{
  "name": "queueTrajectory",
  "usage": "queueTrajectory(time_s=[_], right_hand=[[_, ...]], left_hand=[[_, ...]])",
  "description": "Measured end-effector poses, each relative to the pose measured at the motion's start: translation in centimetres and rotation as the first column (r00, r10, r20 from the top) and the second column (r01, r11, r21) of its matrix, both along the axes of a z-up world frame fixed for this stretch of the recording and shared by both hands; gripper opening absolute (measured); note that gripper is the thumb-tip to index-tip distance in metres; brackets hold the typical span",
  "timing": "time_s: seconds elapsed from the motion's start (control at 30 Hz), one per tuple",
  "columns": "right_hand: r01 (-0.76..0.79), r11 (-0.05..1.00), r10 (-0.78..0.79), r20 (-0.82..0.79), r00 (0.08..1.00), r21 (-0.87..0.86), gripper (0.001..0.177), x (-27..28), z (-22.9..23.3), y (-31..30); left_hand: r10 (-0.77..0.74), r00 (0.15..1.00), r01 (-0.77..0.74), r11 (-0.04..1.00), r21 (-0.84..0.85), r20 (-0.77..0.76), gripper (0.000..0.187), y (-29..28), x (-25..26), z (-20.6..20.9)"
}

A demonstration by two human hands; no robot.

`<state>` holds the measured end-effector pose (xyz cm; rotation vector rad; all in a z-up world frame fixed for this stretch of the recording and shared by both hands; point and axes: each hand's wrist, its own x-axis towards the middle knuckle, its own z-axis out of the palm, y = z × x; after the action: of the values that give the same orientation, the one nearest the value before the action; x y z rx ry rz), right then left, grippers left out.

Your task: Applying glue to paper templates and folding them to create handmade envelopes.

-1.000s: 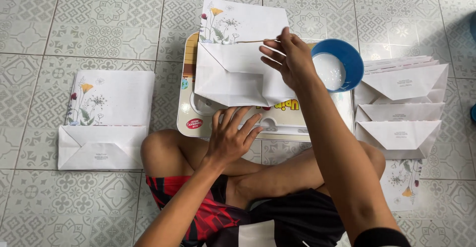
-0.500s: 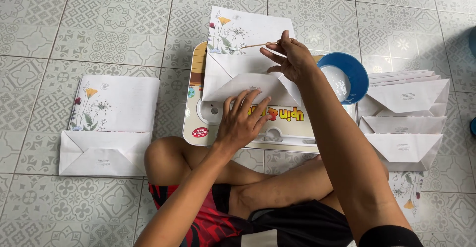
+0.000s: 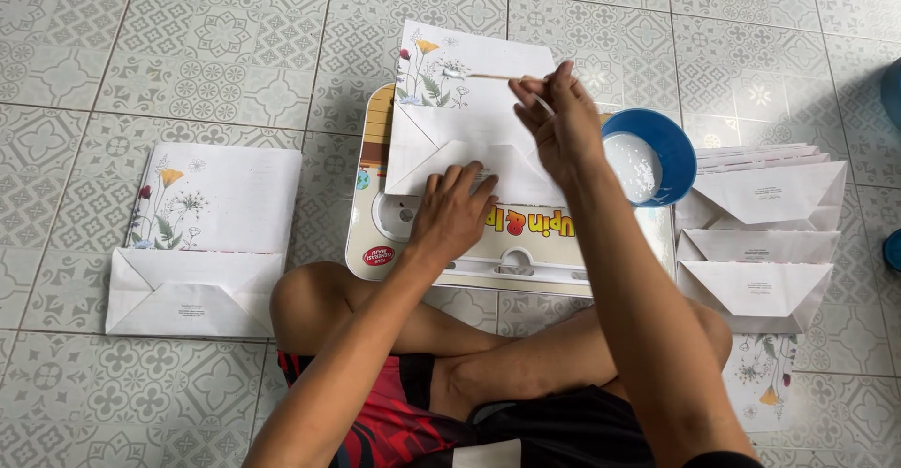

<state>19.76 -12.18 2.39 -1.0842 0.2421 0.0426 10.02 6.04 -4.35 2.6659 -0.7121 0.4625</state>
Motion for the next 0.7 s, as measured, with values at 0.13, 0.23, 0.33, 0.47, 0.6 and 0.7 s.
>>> queueTrajectory(time_s=[0.13,0.23,0.33,0.47,0.6,0.7], right_hand=[[0.033,0.990,-0.034,0.008,0.999,0.138,0.034,-3.1,-2.1,1.2],[0.073,0.967,-0.080,0.021,0.997,0.244,0.033,-4.3,-3.5,1.2],[0.097,0.945,-0.106,0.010,0.994,0.314,0.033,-5.1,-4.4,1.5],[0.090,0.937,-0.103,0.021,0.994,0.338,0.034,-6.1,-4.8,2.9],[0.105,0.948,-0.117,0.024,0.993,0.301,0.034,-7.2,-5.6,4.3],[0.088,0.954,-0.110,0.059,0.992,0.287,0.035,-7.0,-7.2,4.0]], left_hand=[[-0.010,1.000,0.010,1.000,0.009,-0.014,0.021,0.4,0.4,1.4],[-0.012,0.991,0.008,0.999,-0.033,-0.134,0.026,1.0,-0.4,3.7],[-0.033,0.975,0.033,0.999,-0.004,-0.219,0.037,1.4,-0.6,2.4],[-0.045,0.954,0.036,0.999,-0.036,-0.295,0.044,1.6,-2.3,3.4],[-0.068,0.937,0.072,0.997,-0.002,-0.344,0.050,2.4,-3.7,3.9],[-0.081,0.923,0.133,0.985,0.114,-0.377,0.063,3.8,-3.9,2.7]])
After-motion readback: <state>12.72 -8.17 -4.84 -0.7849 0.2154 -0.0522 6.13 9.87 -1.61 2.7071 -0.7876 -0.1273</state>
